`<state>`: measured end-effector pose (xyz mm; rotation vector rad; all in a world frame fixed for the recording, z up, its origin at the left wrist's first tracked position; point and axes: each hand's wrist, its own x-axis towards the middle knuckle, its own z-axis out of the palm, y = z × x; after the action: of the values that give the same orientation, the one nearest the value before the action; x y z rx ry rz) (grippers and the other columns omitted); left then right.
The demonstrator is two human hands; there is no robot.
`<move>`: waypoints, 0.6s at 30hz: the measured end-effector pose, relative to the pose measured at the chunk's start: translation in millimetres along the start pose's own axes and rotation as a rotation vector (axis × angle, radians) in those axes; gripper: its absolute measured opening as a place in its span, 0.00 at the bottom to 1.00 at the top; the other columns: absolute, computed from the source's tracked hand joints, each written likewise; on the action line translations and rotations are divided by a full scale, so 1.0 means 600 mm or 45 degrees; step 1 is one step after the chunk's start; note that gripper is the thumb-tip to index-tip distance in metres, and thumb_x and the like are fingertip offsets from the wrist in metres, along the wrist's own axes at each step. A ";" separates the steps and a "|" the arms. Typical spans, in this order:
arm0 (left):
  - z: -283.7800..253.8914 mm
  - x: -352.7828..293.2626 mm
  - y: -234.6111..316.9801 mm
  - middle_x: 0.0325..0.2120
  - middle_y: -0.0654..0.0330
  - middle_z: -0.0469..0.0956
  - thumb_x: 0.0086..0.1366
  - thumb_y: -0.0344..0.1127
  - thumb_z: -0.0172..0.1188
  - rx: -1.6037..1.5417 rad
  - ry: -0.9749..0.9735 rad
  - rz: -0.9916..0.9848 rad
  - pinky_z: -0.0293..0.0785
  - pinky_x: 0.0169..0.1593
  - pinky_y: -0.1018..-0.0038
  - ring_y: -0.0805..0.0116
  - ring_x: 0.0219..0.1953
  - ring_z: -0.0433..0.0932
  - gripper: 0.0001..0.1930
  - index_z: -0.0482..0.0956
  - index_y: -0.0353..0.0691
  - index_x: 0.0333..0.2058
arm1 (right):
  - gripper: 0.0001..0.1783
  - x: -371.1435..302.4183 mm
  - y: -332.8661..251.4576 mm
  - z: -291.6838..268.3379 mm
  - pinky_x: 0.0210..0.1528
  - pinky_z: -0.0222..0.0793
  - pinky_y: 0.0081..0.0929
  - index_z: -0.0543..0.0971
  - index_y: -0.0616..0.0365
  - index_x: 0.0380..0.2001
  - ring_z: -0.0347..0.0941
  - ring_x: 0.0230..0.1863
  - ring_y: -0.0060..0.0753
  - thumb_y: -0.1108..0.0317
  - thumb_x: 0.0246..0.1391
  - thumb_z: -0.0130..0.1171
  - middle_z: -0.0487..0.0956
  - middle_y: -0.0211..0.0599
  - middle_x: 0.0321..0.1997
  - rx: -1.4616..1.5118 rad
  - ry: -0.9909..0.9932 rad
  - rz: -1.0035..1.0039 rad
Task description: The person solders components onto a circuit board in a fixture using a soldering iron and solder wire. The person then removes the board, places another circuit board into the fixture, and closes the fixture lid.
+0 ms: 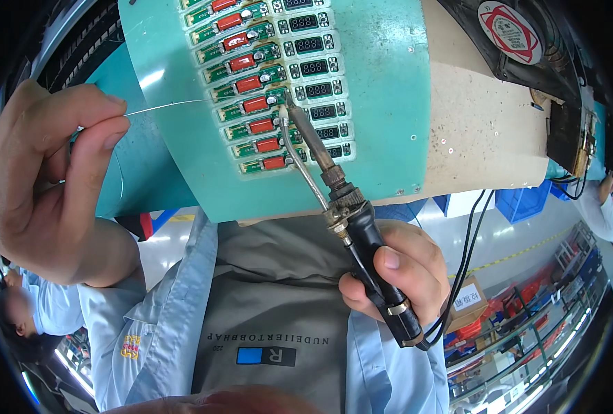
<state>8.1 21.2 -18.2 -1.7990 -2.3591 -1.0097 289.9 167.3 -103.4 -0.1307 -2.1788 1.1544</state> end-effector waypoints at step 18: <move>0.011 -0.008 0.012 0.26 0.61 0.79 0.48 0.18 0.71 -0.025 -0.003 0.021 0.52 0.25 0.82 0.77 0.22 0.59 0.08 0.87 0.32 0.30 | 0.27 -0.016 -0.019 -0.008 0.36 0.79 0.29 0.77 0.64 0.52 0.83 0.37 0.42 0.60 0.56 0.76 0.81 0.51 0.43 0.023 -0.014 0.118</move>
<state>18.3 21.5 -22.0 -1.8241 -2.3395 -1.0335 302.3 160.1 -97.4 -0.2202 -2.1914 1.2288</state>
